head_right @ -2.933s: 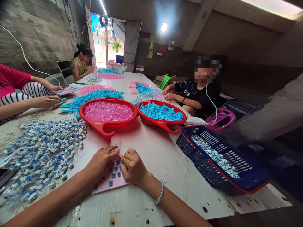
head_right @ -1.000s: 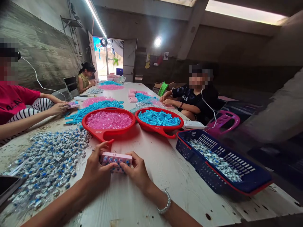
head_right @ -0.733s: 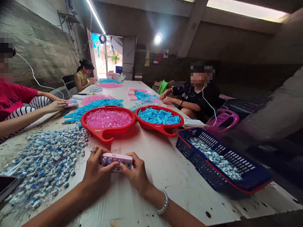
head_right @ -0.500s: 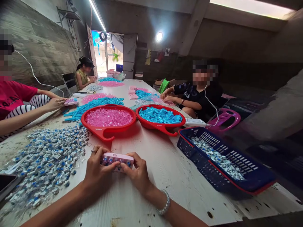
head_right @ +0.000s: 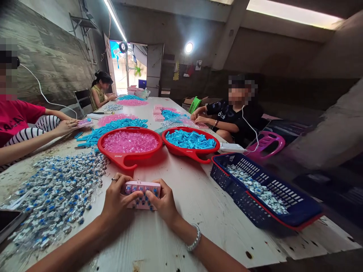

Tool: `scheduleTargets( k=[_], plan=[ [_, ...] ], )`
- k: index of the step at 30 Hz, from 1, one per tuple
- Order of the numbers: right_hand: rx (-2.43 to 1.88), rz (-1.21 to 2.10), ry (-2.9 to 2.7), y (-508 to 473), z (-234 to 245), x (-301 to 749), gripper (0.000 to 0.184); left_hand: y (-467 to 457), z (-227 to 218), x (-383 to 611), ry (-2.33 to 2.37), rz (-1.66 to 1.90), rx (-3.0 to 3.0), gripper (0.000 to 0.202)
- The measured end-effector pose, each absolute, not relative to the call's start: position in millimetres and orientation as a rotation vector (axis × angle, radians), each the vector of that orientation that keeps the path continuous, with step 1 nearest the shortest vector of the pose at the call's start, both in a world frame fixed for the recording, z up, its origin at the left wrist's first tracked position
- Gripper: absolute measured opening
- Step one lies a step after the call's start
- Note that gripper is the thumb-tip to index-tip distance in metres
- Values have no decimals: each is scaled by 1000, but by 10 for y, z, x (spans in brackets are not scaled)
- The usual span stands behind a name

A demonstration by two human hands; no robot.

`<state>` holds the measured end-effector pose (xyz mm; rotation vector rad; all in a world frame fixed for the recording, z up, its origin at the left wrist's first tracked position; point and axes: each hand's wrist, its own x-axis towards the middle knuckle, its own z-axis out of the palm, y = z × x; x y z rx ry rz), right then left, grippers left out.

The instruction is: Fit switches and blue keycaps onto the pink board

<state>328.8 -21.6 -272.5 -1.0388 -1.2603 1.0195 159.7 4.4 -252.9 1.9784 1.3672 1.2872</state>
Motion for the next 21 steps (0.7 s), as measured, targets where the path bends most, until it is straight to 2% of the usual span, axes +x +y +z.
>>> scheduleTargets(
  k=[2,5,7,13,19,21],
  plan=[
    [-1004,1038,-1254,-165,-2721,3335,26,67,-2548,1584,1248,1280,1830,41],
    [-972,1062,-1276,-112,-2669,3422,35,122,-2608,1584,1043,1197,1556,62],
    [-981,1110,-1293,-104,-2628,3465,41,160,-2639,1597,971,1110,1428,67],
    [-1006,1081,-1356,-169,-2595,3489,47,169,-2567,1606,956,922,1341,49],
    [-1007,851,-1523,-203,-2568,3518,57,84,-2524,1547,902,1023,1688,34],
    [-1009,758,-1628,-205,-2542,3525,54,63,-2551,1541,892,1050,1772,32]
  ],
)
